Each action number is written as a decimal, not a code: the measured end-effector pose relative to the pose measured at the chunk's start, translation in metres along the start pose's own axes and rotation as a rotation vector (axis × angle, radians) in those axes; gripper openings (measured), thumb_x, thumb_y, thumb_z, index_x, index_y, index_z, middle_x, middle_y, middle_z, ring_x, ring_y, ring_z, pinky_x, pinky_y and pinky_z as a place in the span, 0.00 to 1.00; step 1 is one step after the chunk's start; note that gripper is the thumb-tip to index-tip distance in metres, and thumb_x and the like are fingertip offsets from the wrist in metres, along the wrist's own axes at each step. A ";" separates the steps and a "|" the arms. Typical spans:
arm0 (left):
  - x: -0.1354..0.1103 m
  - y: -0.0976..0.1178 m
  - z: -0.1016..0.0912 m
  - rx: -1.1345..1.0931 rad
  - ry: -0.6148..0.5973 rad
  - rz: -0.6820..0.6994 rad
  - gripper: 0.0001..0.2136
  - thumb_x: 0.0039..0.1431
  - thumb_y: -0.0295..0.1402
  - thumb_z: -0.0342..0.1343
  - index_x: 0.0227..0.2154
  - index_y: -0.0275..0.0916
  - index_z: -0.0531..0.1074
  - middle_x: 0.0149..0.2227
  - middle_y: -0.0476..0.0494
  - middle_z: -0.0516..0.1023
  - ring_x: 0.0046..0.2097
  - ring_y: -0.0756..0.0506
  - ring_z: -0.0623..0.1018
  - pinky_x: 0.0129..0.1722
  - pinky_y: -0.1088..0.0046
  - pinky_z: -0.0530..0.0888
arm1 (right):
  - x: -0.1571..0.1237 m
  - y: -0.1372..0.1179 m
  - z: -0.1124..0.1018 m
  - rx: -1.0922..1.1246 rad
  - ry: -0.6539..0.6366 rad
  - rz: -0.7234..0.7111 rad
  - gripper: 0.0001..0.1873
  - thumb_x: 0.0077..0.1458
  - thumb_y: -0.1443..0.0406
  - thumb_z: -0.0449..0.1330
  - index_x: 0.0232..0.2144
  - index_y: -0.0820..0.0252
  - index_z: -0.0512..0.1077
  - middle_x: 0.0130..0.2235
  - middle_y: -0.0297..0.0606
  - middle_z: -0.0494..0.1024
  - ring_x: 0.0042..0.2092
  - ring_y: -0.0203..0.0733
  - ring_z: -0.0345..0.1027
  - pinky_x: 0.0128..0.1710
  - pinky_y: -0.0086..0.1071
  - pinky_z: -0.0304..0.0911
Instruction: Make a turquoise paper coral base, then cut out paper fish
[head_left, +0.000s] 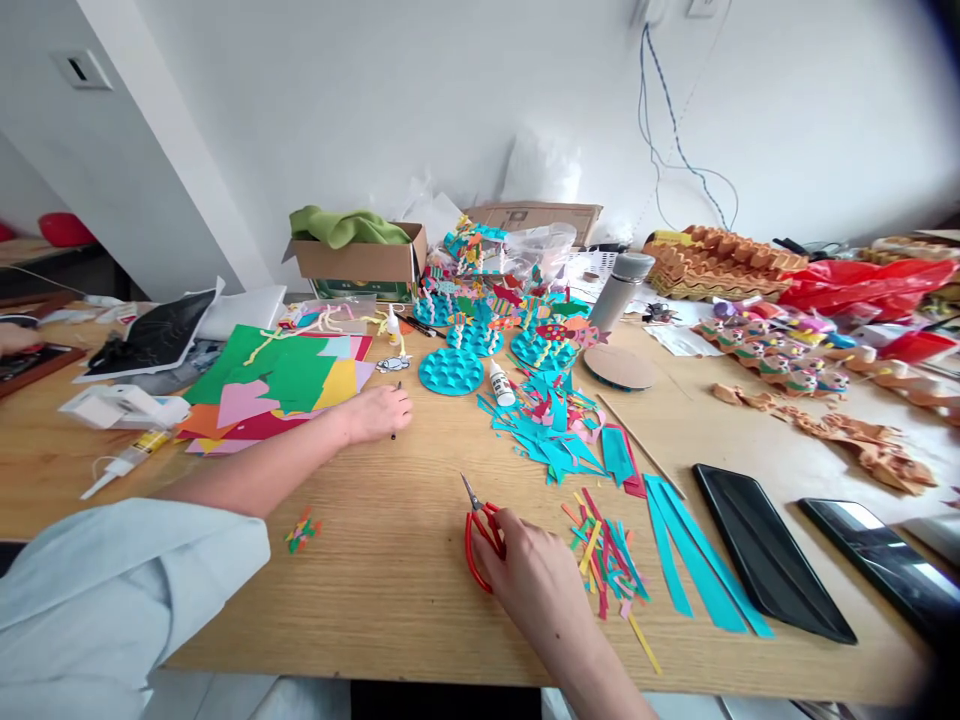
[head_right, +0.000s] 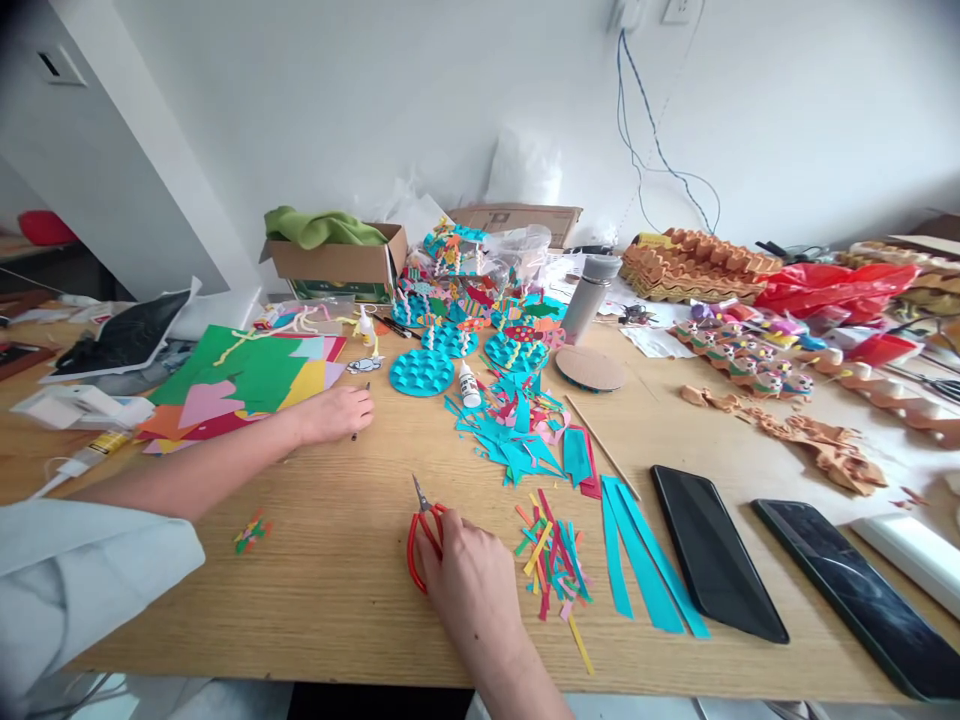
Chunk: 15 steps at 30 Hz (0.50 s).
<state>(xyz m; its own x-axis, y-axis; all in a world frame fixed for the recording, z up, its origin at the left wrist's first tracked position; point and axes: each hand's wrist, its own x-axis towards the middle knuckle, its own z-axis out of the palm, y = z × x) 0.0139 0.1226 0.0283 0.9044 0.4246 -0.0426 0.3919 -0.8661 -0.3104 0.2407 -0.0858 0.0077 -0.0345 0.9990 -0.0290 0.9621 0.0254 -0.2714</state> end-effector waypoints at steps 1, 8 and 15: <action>0.001 -0.004 0.002 -0.003 0.000 -0.009 0.10 0.56 0.18 0.53 0.25 0.37 0.72 0.32 0.40 0.76 0.37 0.44 0.73 0.34 0.68 0.66 | 0.003 -0.001 -0.003 -0.029 -0.010 0.005 0.13 0.64 0.61 0.52 0.31 0.59 0.71 0.28 0.42 0.81 0.31 0.47 0.78 0.25 0.31 0.52; 0.007 -0.018 0.008 -0.040 -0.011 -0.141 0.09 0.56 0.18 0.53 0.26 0.36 0.74 0.33 0.39 0.78 0.39 0.44 0.75 0.38 0.68 0.69 | 0.036 0.004 -0.021 -0.220 -0.043 0.105 0.14 0.64 0.61 0.53 0.32 0.62 0.74 0.32 0.51 0.82 0.33 0.53 0.79 0.26 0.33 0.59; -0.045 -0.029 -0.033 -0.113 -0.055 -0.518 0.14 0.55 0.22 0.53 0.43 0.39 0.76 0.43 0.39 0.80 0.45 0.42 0.78 0.42 0.69 0.72 | 0.072 0.016 -0.017 -0.264 0.000 0.176 0.16 0.66 0.60 0.50 0.36 0.63 0.73 0.31 0.50 0.81 0.35 0.53 0.79 0.27 0.33 0.61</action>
<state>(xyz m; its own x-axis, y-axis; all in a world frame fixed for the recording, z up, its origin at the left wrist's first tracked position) -0.0328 0.1199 0.0706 0.5783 0.8149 0.0387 0.8035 -0.5608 -0.1996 0.2585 -0.0126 0.0180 0.1386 0.9889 -0.0536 0.9903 -0.1389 -0.0034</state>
